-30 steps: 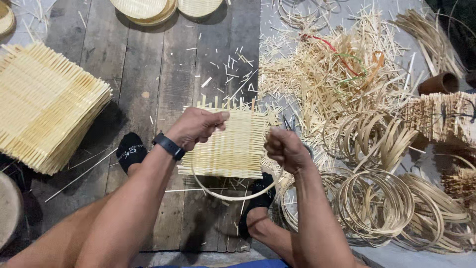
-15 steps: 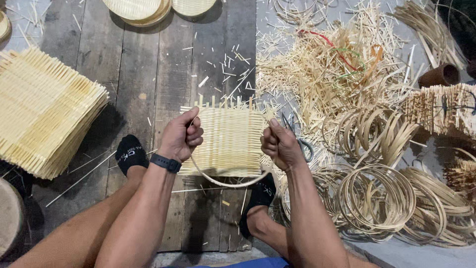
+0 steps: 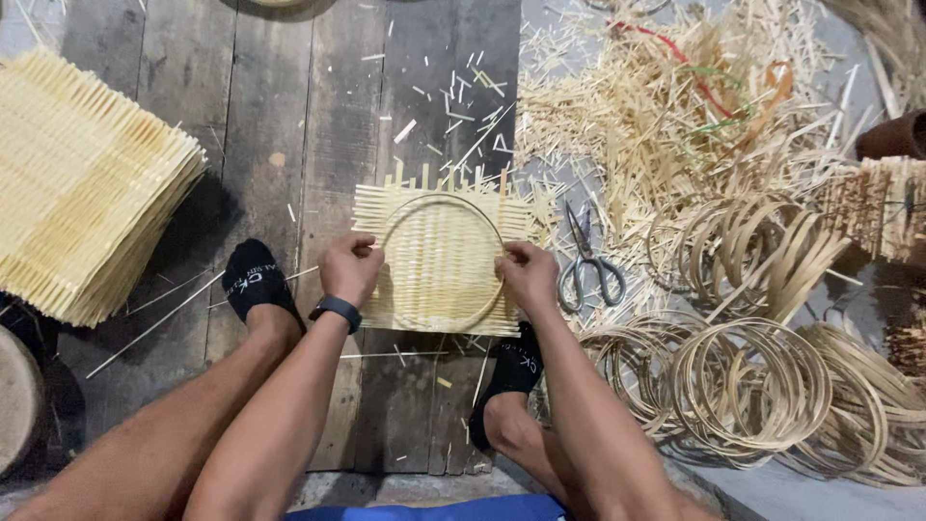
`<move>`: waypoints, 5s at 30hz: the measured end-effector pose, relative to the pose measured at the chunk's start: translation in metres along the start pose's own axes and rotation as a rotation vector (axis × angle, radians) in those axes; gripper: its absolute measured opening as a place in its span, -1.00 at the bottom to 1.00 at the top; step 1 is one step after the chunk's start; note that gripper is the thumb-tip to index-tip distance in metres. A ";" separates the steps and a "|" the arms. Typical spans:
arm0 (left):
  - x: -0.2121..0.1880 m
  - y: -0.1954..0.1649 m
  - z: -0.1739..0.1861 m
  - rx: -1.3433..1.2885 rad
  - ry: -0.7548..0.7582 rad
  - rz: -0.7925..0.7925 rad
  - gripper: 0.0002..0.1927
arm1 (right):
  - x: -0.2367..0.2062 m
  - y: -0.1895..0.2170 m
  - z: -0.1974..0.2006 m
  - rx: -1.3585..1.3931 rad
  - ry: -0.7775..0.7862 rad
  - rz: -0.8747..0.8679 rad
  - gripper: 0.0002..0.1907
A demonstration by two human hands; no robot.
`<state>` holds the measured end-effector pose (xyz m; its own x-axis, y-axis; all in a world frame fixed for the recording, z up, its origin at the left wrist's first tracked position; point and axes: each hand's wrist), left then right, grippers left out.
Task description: The person weaves bamboo strips into circular plates using a wooden mold and shears. They repeatedly trim excess strips, place a bamboo ring, and stack finished plates.
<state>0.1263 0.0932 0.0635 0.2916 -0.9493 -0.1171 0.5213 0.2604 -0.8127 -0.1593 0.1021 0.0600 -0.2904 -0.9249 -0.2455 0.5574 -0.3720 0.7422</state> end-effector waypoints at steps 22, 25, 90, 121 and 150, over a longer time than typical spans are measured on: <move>0.007 -0.006 -0.002 -0.037 0.130 0.399 -0.80 | -0.010 -0.002 0.001 0.076 -0.070 -0.102 -0.80; 0.015 -0.002 0.000 -0.116 0.159 0.424 -0.81 | -0.007 0.006 -0.004 0.002 -0.081 -0.058 -0.80; 0.152 -0.045 -0.095 -0.143 0.766 -0.100 -0.32 | 0.136 0.043 0.050 -0.360 0.414 0.083 -0.36; 0.015 -0.031 -0.144 0.435 0.170 -0.544 -0.08 | 0.128 -0.187 0.124 -0.043 0.386 -0.596 -0.54; 0.002 -0.047 -0.205 0.507 0.392 -0.452 -0.11 | 0.134 -0.131 0.042 -0.979 0.133 0.283 -0.59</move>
<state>-0.0621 0.0425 -0.0161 -0.2912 -0.9507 -0.1072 0.8521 -0.2068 -0.4807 -0.3037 0.0306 -0.0439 0.0056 -0.9678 -0.2517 0.9992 0.0152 -0.0362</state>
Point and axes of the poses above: each hand's wrist, its own x-axis towards the middle knuckle, its own z-axis out of the back of the hand, y = z × x, and after that the axes turned 3 degrees about -z, right-handed
